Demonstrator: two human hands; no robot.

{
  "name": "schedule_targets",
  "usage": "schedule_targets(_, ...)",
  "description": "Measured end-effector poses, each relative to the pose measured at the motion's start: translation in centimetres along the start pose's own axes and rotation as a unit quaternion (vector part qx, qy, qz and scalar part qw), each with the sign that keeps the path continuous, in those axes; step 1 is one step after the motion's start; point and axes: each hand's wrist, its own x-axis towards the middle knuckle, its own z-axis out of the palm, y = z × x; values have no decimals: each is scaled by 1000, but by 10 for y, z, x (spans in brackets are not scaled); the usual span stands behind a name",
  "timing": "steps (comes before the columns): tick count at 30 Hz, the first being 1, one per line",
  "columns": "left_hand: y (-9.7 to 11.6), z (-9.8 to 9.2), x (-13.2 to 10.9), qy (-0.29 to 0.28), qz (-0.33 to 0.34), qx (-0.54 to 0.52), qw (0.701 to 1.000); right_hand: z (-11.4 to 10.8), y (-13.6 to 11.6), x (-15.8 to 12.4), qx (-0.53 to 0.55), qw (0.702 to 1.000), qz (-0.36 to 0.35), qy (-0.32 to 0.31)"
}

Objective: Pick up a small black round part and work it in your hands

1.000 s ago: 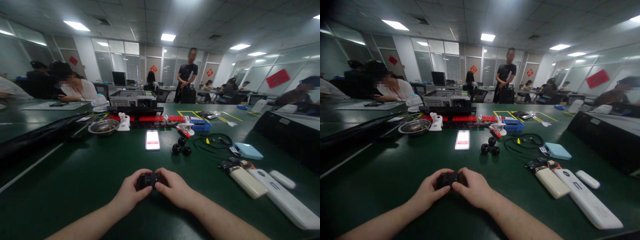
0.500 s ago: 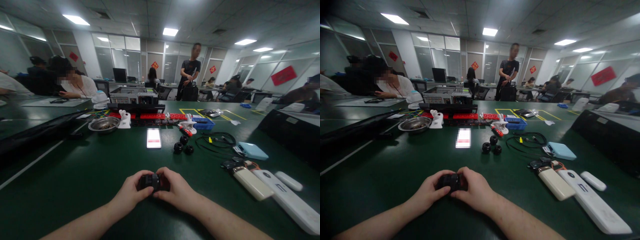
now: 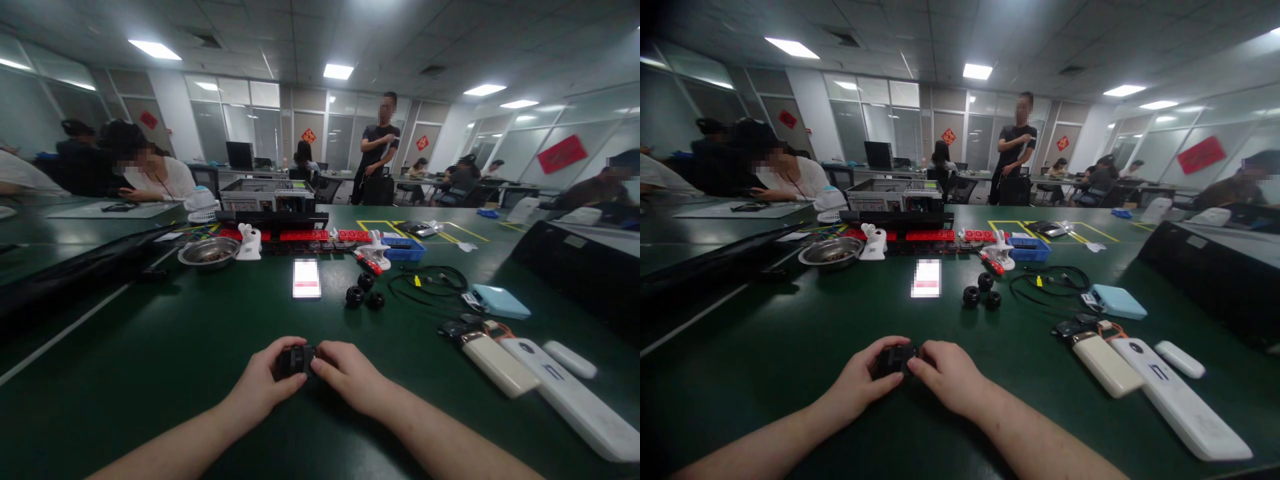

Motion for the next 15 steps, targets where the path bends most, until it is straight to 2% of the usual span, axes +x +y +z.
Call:
schedule_targets(5,-3,-2,4,-26,-18,-56,998,0,-1,-2,45,999,6,15)
schedule_targets(10,-3,-4,4,-22,-11,-41,999,1,-1,-3,41,999,10,14)
schedule_targets(15,-4,-3,4,-26,-29,-42,998,0,4,-1,30,999,3,-14)
